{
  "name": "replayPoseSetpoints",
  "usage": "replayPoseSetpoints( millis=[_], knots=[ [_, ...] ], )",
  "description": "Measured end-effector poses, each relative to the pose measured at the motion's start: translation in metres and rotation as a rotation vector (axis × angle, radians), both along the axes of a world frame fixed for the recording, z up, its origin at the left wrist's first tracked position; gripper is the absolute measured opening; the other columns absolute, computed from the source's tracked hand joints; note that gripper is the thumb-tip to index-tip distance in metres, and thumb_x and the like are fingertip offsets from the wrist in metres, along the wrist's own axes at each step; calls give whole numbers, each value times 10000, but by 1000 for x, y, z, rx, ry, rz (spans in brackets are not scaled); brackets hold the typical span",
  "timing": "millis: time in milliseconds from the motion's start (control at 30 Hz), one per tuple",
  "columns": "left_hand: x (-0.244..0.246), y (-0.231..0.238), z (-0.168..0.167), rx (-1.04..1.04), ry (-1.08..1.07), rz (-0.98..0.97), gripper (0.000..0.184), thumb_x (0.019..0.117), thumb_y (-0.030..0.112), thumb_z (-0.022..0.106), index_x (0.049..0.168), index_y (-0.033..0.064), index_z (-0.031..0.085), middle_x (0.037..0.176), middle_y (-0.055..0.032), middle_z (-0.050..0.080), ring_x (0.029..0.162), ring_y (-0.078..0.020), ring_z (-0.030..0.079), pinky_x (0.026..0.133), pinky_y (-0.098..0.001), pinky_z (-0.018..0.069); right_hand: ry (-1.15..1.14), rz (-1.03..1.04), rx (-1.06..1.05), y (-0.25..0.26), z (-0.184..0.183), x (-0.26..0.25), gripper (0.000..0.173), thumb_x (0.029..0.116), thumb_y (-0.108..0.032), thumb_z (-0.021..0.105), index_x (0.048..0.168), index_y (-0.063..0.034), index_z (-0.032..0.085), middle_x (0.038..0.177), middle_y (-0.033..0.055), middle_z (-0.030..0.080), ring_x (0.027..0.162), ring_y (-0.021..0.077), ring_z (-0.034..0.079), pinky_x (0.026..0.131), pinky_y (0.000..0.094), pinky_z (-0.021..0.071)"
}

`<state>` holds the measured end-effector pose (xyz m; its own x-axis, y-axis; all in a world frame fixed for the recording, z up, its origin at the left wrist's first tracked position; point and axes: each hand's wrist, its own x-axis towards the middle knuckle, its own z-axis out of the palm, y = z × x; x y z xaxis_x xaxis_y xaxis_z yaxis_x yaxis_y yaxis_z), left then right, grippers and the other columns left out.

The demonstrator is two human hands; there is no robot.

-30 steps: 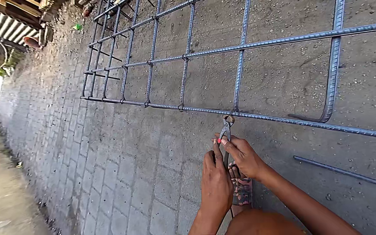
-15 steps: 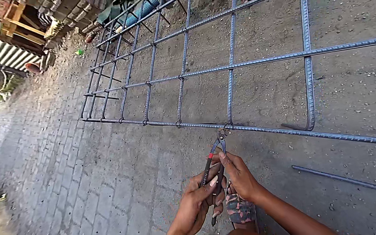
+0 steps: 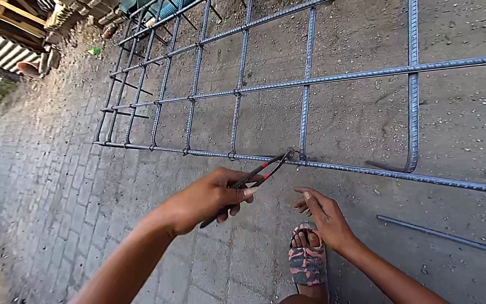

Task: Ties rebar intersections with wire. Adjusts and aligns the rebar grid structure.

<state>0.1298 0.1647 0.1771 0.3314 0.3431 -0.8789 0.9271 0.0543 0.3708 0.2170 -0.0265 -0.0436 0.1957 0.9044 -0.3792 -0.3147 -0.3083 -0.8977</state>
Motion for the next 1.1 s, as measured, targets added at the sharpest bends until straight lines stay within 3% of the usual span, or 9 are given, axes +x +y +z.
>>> replayPoseSetpoints(
  millis=[100,300,400,533,633,700,800,900,1100],
  knots=[
    [30,26,6,64,165,-145,217,1042,53,533,1171,64,708,794,-4,652,516,-14,472,449,-152,347,-69,-54,-47,4,0,6,383,1100,-242,365,1224,-55,676,895,-1,710,779,60,660,733,247,539],
    [58,60,-25,-36,233,-248,251,1041,49,532,1225,54,703,823,-36,702,497,-10,488,451,-143,362,-443,-205,153,-8,3,18,381,1050,-311,439,1034,-80,741,692,-16,621,564,61,560,537,256,487],
    [64,74,-41,-116,166,-371,196,1008,21,558,1114,52,720,774,-2,633,544,-8,471,498,-154,350,-740,-389,395,-10,19,35,365,1058,-291,463,931,-87,738,748,-8,663,644,26,580,593,177,493],
    [50,84,-56,-143,61,-416,153,984,0,573,1000,52,716,688,14,577,523,-9,443,492,-161,330,-1087,-331,165,12,41,87,377,1040,-311,459,991,-117,779,840,34,705,794,208,660,669,377,530],
    [28,84,-70,-96,-56,-416,128,970,2,608,957,38,730,691,3,625,535,-7,476,496,-160,334,-829,286,-226,47,57,120,409,1077,-417,490,1166,-113,749,1071,100,730,1066,301,656,934,558,476],
    [25,83,-64,-9,-101,-515,105,989,62,628,981,57,732,768,19,646,622,-15,518,566,-181,393,-569,485,-278,76,54,130,404,1071,-414,518,1144,-80,733,1048,105,713,1001,247,656,912,529,482],
    [26,70,-47,316,22,-755,261,1050,180,587,1272,111,705,955,-70,652,822,-179,598,743,-377,487,-255,363,-257,89,46,125,207,1029,-208,635,1053,-17,710,927,54,710,847,95,660,833,312,534],
    [16,66,-48,574,115,-686,382,1068,203,547,1446,185,603,1090,-149,672,969,-324,650,840,-551,509,-229,197,-237,81,47,119,105,994,-106,669,981,-11,712,838,28,723,761,68,672,767,263,550],
    [-30,70,-71,625,-143,-262,183,1051,140,580,1151,33,691,848,-122,639,697,-232,598,650,-435,502,-1403,41,479,30,50,62,198,977,-146,565,948,-125,760,940,43,731,891,245,674,742,376,558]
  ],
)
